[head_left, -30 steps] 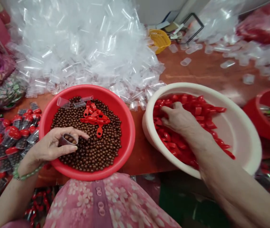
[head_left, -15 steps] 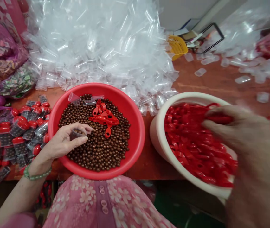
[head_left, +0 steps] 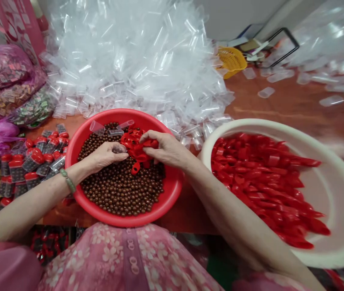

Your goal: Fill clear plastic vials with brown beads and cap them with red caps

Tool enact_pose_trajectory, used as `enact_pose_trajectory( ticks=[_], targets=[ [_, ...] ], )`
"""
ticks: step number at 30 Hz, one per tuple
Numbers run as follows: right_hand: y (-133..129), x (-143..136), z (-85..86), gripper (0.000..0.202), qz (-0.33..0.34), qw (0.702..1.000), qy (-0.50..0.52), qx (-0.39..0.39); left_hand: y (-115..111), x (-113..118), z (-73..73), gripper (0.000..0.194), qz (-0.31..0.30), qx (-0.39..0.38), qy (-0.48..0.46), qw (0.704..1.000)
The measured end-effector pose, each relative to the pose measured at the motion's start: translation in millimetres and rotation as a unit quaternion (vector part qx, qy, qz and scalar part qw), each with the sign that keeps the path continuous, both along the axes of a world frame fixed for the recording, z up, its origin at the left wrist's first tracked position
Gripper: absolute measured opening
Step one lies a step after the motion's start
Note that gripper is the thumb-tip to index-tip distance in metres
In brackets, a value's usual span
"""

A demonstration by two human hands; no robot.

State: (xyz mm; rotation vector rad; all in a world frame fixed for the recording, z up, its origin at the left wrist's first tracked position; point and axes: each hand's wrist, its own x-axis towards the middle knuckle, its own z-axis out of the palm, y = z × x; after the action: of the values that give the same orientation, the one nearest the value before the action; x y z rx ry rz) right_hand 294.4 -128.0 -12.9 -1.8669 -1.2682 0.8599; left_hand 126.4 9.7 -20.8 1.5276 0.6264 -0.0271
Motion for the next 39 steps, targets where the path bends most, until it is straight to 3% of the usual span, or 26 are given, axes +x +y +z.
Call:
enact_pose_trajectory(
  ticks=[6,10,13,19,23,26,29,31,33,35,39],
  targets=[
    [6.5,6.3,-2.0,0.033,0.057,0.986,-0.154,-0.017,1.4,5.0,6.7,0.035,0.001,-0.039,-0.074,0.996],
    [-3.5,0.2,0.8,0.047,0.054,0.963,-0.264,0.005,6.0,-12.3,14.9,0.032,0.014,-0.016,-0.113,0.993],
    [-13.6,-14.9,4.7,0.037,0.055,0.944,-0.324,0.042,3.6,-31.1,22.9,0.029,0.045,0.012,-0.115,0.992],
    [-5.9,-44.1,2.4,0.028,0.239,0.894,-0.380,0.001,-16.6,-58.8,27.2,0.025,0.062,0.021,-0.085,0.994],
    [5.8,-44.9,-4.6,0.021,0.290,0.888,-0.358,-0.011,-31.5,-68.6,20.7,0.024,0.092,-0.045,-0.065,0.993],
    [4.5,-38.1,-7.2,0.015,0.244,0.932,-0.260,0.060,-40.0,-73.3,15.9,0.023,0.107,-0.086,-0.091,0.986],
    [-1.3,-32.0,-6.6,0.025,0.094,0.981,-0.078,0.151,-45.8,-75.0,13.0,0.024,0.104,-0.109,-0.118,0.982],
    [-4.1,-33.1,-3.6,0.029,-0.022,0.980,0.051,0.192,-48.3,-74.2,12.2,0.026,0.101,-0.119,-0.121,0.980],
    [-5.0,-40.3,1.3,0.025,-0.093,0.965,0.133,0.206,-49.8,-72.4,12.1,0.029,0.101,-0.124,-0.116,0.980],
    [-4.0,-52.4,6.8,0.021,-0.111,0.960,0.152,0.208,-50.9,-70.9,12.3,0.031,0.101,-0.127,-0.110,0.981],
    [-0.1,-79.8,12.1,0.017,-0.083,0.956,0.119,0.255,-53.4,-71.0,12.2,0.030,0.093,-0.125,-0.120,0.980]
  ],
)
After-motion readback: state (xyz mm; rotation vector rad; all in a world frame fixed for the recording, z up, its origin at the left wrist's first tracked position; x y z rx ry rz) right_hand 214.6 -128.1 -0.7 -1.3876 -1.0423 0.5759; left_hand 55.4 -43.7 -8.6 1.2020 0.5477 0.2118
